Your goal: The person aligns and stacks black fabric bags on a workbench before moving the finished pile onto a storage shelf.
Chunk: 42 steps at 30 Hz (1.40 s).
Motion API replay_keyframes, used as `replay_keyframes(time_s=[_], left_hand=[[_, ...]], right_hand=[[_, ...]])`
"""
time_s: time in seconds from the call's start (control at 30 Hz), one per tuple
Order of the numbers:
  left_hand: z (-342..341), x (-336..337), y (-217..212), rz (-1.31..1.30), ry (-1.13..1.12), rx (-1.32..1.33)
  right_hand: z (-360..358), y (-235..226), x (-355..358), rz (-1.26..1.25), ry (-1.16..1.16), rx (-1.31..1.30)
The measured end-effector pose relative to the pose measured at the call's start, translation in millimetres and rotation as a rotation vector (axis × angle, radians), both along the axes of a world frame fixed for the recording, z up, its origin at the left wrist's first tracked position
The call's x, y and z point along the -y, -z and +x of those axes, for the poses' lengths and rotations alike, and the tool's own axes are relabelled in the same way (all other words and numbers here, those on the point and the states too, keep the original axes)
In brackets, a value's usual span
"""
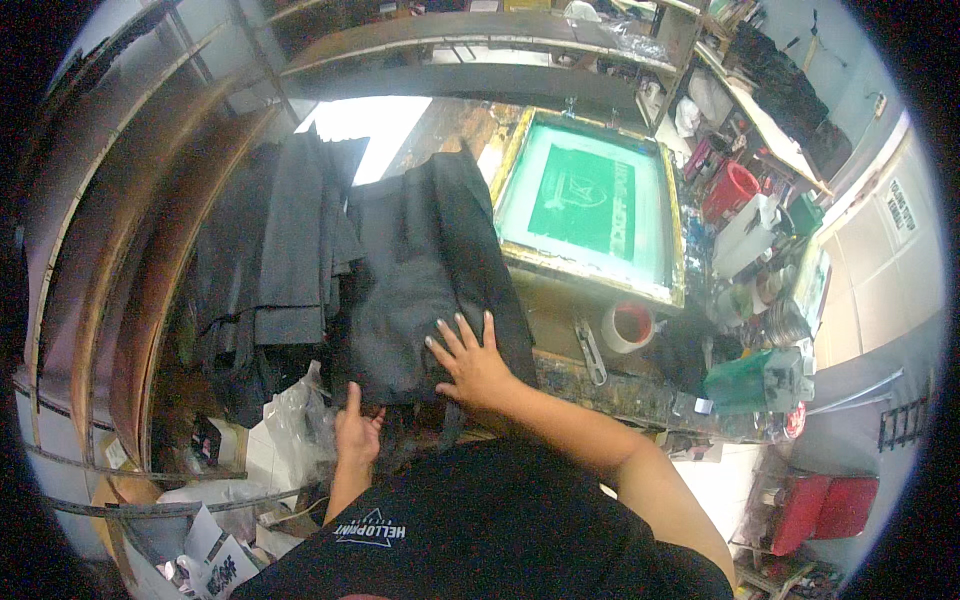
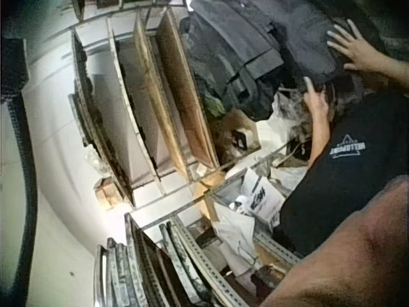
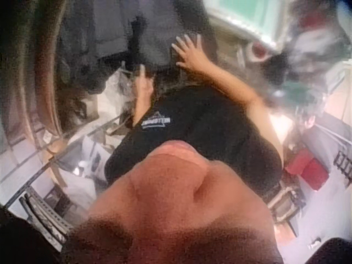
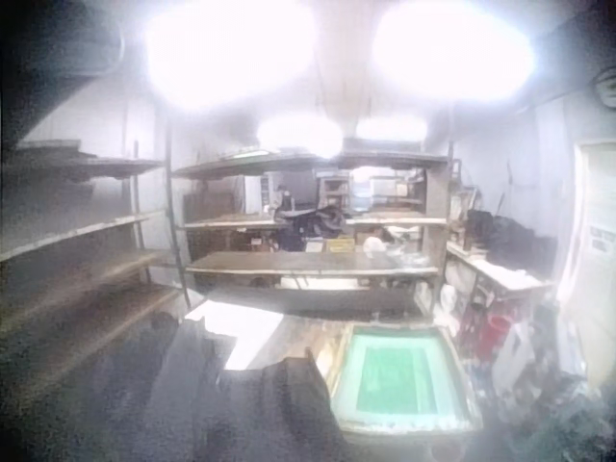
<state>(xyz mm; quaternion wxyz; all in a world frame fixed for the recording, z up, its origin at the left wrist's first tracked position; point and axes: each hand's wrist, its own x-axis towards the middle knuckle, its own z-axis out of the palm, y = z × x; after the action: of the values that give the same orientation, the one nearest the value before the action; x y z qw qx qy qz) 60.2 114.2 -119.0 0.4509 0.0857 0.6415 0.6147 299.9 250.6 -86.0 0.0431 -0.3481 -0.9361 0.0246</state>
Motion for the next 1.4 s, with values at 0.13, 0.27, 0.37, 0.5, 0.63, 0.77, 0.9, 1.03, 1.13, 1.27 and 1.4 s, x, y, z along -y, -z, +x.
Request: replay_keyframes(time_s=[0.13, 0.27, 0.37, 0.5, 0.63, 0.77, 0.9, 1.03, 1.13, 1.27, 1.4], left_hand=[[19.0, -7.7, -27.2, -0.063, 0.149, -0.76], [39.8, -25.2, -100.4, 0.237, 0.439, -1.126], [56.7, -53.1, -132.0, 0.531, 0.543, -0.938], [58.6, -68.4, -165.3, 0.373, 0.77, -0.514], [28.9, -84.4, -195.3, 0.257, 0.274, -0.56], [-58.2, -111.8, -234.5, 0.232, -0.146, -0.888], [-176.4, -106.0, -253.2, 0.336, -0.286, -0.941], [-213.0, -94.1, -253.2, 0.372, -0.502, -0.829], [-247.4, -94.6, -211.2, 0.537, -0.509, -0.692], [-307.7, -93.2, -151.8, -0.095, -0.714, -0.966], [-326.3, -95.5, -121.0, 0.024, -0.737, -0.796]], right_hand=[[-1.2, -16.0, 26.1, -0.092, 0.057, 0.037], [-2.3, -25.4, 35.3, -0.154, 0.098, 0.007], [-5.6, -37.2, 35.9, -0.26, 0.121, -0.022], [-3.9, -46.0, 30.6, -0.377, 0.103, -0.111], [1.1, -91.5, 20.3, -0.341, 0.049, -0.404], [19.1, -114.6, 9.3, -0.251, -0.055, -0.695], [24.4, -122.0, 2.3, -0.212, -0.067, -0.82], [23.8, -109.8, -0.7, -0.266, -0.005, -0.833], [20.3, -93.1, -2.6, -0.284, 0.011, -0.813], [14.9, -66.7, -10.3, -0.169, -0.097, -0.601], [9.0, -41.1, -15.8, -0.069, -0.172, -0.337]])
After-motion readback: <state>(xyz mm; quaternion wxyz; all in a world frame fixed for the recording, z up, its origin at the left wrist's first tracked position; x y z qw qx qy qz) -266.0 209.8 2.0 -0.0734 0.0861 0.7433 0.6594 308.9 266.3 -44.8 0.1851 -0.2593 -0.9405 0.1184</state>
